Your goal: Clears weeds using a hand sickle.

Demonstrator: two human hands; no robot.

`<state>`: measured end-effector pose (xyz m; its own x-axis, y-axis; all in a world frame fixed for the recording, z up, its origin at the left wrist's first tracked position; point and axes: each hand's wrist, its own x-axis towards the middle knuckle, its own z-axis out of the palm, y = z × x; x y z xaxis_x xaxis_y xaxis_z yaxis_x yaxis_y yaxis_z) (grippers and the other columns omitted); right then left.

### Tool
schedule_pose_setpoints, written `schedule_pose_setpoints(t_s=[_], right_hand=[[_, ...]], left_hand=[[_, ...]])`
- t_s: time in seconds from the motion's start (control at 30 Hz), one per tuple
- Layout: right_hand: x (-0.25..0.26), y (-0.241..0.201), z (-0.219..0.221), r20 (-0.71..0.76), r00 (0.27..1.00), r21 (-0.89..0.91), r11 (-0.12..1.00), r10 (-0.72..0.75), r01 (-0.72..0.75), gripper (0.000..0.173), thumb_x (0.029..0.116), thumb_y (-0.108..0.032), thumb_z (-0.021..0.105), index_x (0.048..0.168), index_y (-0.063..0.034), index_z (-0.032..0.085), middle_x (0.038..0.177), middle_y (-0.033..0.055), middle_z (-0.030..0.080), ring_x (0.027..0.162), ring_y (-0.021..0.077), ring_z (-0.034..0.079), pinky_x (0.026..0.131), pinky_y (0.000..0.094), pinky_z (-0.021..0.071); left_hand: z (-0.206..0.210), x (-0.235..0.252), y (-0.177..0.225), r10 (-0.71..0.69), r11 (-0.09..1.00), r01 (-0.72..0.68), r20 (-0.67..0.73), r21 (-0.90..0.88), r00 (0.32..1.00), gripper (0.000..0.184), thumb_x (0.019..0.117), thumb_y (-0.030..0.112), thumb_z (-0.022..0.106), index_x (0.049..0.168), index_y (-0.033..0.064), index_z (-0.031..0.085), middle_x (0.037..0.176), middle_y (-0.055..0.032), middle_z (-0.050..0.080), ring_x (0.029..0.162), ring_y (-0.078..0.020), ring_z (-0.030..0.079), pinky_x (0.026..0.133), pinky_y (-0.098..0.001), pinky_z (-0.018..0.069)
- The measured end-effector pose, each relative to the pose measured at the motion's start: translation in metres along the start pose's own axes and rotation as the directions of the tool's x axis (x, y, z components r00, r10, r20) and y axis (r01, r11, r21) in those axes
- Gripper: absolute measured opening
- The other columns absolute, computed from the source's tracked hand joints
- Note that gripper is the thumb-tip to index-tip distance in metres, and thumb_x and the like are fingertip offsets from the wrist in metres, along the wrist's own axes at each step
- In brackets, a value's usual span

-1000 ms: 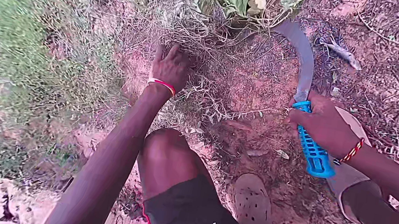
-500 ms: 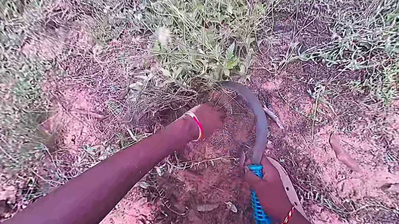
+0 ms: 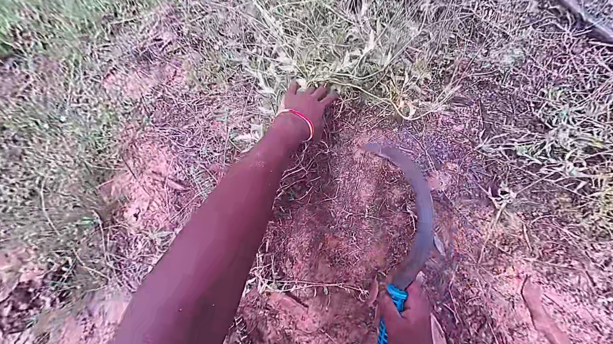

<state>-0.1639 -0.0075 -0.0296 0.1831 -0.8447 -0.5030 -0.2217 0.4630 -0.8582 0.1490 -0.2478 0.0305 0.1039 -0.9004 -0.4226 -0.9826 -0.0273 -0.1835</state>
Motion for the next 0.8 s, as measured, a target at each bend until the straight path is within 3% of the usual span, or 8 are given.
schedule_pose_setpoints(t_s=[0.2,0.33,0.47,0.53,0.6,0.67,0.73,0.8], right_hand=[[0.076,-0.037,0.065,0.007,0.993,0.137,0.983,0.121,-0.121,0.046,0.0998,-0.004,0.055,0.141,0.0084,0.04,0.094,0.0176,0.061,0.067,0.0207,0.064,0.065,0.0379,0.0577],[0.106,-0.054,0.1,0.103,0.972,0.17,0.959,0.211,-0.226,0.053,0.1033,-0.004,0.052,0.15,0.006,0.03,0.106,0.0211,0.059,0.073,0.0229,0.064,0.069,0.0388,0.0566],[0.075,-0.045,0.097,0.079,0.975,0.351,0.91,0.208,-0.223,0.048,0.1009,-0.001,0.053,0.144,0.0081,0.034,0.093,0.015,0.058,0.062,0.0156,0.061,0.059,0.0316,0.0568],[0.047,-0.025,0.087,-0.002,0.986,0.375,0.915,0.164,-0.151,0.052,0.0912,-0.007,0.054,0.138,0.0103,0.039,0.086,0.0101,0.06,0.059,0.0114,0.062,0.057,0.0292,0.0569],[0.024,-0.01,0.07,-0.036,0.986,0.353,0.925,0.161,-0.138,0.055,0.0868,-0.013,0.056,0.134,0.0123,0.04,0.086,0.0082,0.061,0.059,0.0092,0.063,0.057,0.0283,0.0569],[0.017,-0.004,0.056,-0.03,0.986,0.345,0.927,0.164,-0.144,0.059,0.0861,-0.014,0.057,0.135,0.0128,0.037,0.088,0.0071,0.06,0.062,0.0065,0.063,0.059,0.026,0.057],[0.013,-0.001,0.05,-0.057,0.983,0.342,0.929,0.172,-0.142,0.06,0.0849,-0.013,0.057,0.135,0.0142,0.038,0.092,0.0082,0.06,0.064,0.0044,0.062,0.061,0.0233,0.0551],[0.018,-0.002,0.045,-0.098,0.983,0.345,0.931,0.157,-0.115,0.056,0.0847,-0.01,0.056,0.132,0.0136,0.039,0.091,0.0074,0.06,0.062,0.0036,0.062,0.06,0.0227,0.0559]], left_hand=[[-0.001,-0.001,0.0,-0.018,1.0,0.018,0.0,-0.007,1.0,0.063,0.1013,0.023,0.06,0.16,0.0204,0.038,0.164,-0.0123,0.038,0.148,-0.0367,0.04,0.119,-0.0695,0.0182],[-0.004,-0.006,0.002,-0.007,1.0,0.007,-0.013,0.001,1.0,0.062,0.101,0.023,0.062,0.159,0.0179,0.04,0.162,-0.0146,0.041,0.146,-0.0389,0.043,0.118,-0.0701,0.0201],[0.007,-0.022,0.018,0.108,0.993,-0.101,-0.141,0.053,0.984,0.058,0.0972,0.003,0.058,0.153,0.0112,0.047,0.159,-0.0178,0.045,0.144,-0.0398,0.046,0.119,-0.0679,0.023],[0.028,-0.038,0.027,0.288,0.955,-0.246,-0.316,0.167,0.904,0.05,0.094,-0.008,0.058,0.143,0.0044,0.058,0.151,-0.0183,0.054,0.139,-0.0377,0.053,0.117,-0.0649,0.0291],[0.054,-0.054,0.041,0.507,0.859,-0.402,-0.417,0.319,0.754,0.039,0.0892,-0.011,0.063,0.125,0.003,0.069,0.141,-0.0145,0.064,0.134,-0.0324,0.058,0.109,-0.0585,0.0408],[0.07,-0.063,0.059,0.636,0.771,-0.56,-0.335,0.303,0.695,0.029,0.0902,-0.009,0.063,0.114,0.0025,0.074,0.129,-0.0127,0.071,0.127,-0.0304,0.063,0.103,-0.054,0.0464],[0.075,-0.059,0.078,0.606,0.791,-0.604,0.01,0.098,0.795,0.031,0.099,-0.007,0.051,0.126,-0.0046,0.067,0.132,-0.0202,0.067,0.131,-0.0369,0.059,0.112,-0.0549,0.0411],[0.072,-0.031,0.091,0.419,0.907,-0.415,0.228,-0.067,0.879,0.036,0.1034,0.001,0.048,0.138,-0.006,0.056,0.139,-0.0256,0.059,0.134,-0.0415,0.054,0.111,-0.0559,0.0408]])
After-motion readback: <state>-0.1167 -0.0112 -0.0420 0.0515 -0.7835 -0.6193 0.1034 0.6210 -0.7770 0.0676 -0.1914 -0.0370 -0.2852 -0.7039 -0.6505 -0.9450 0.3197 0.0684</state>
